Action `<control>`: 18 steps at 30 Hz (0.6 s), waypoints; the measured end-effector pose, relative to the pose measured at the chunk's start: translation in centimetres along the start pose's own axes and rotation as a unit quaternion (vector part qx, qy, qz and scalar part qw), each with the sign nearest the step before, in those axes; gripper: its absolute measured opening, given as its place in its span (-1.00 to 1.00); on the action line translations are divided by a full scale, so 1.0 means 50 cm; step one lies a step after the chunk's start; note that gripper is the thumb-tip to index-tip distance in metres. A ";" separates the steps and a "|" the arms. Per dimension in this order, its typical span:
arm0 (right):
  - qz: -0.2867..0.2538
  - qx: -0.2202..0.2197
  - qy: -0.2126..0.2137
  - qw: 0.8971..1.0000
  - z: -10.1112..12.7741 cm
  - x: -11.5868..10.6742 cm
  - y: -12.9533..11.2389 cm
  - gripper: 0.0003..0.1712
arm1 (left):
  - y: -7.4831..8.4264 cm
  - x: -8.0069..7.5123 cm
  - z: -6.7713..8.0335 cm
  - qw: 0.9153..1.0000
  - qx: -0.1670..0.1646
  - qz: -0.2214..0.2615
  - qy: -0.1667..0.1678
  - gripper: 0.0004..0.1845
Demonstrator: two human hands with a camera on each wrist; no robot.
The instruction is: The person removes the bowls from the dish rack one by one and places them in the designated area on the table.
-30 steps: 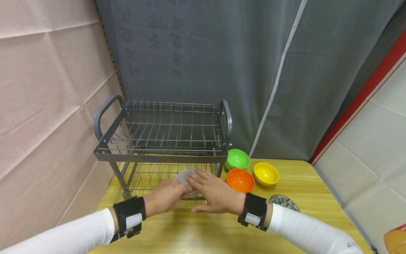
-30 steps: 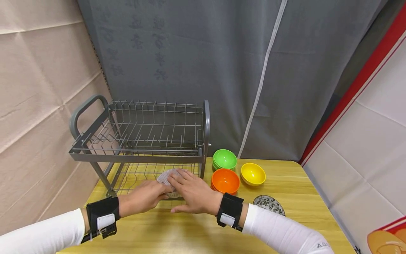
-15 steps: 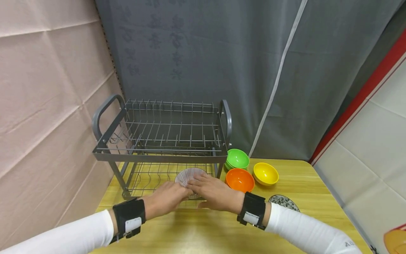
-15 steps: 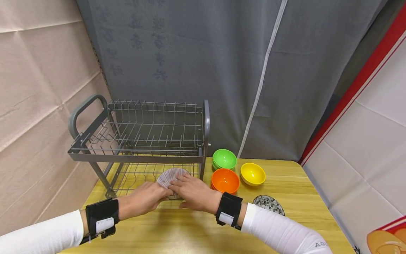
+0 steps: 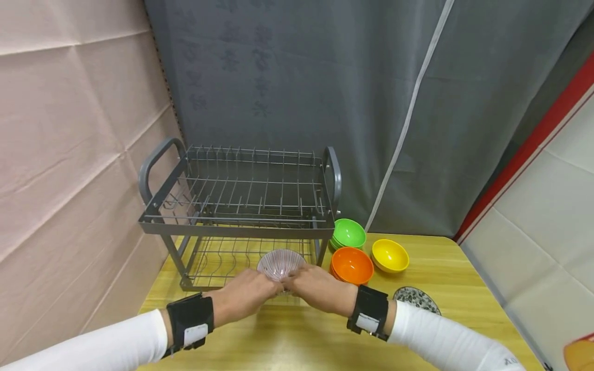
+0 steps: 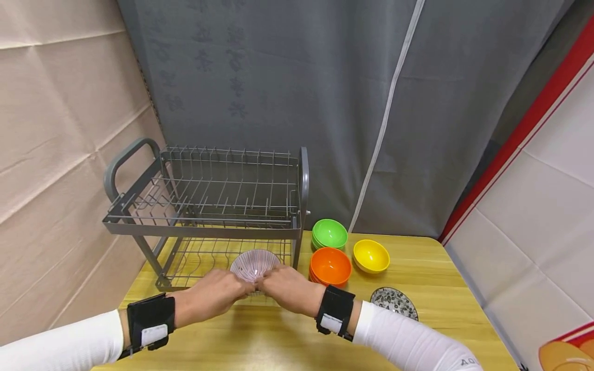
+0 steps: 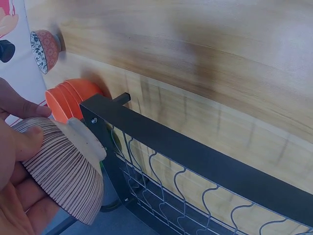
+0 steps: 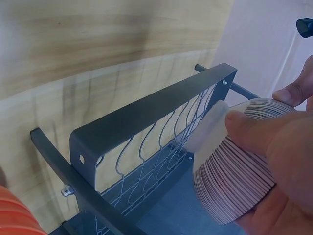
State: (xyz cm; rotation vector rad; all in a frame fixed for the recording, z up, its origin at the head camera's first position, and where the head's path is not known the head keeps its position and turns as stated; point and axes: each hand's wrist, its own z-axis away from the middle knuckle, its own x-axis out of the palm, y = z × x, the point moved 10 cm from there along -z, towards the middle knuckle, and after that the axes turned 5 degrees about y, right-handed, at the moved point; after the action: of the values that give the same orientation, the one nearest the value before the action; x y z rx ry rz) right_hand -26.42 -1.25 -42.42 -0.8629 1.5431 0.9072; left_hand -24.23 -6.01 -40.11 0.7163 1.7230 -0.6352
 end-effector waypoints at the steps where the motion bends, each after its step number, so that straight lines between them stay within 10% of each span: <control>1: 0.004 0.000 0.001 1.000 0.001 0.000 -0.001 -0.70 | 0.001 0.001 0.000 1.000 0.001 -0.002 -0.002 -0.89; 18: 0.043 -0.018 0.008 0.999 0.006 0.001 -0.006 -0.73 | 0.001 0.001 -0.004 1.000 -0.002 -0.011 0.003 -0.96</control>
State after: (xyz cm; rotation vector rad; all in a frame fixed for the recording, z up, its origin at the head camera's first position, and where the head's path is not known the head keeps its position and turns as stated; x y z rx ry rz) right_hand -26.03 -1.13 -42.55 -0.8369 1.5929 0.9960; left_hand -24.34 -5.81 -40.14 0.6984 1.7393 -0.6454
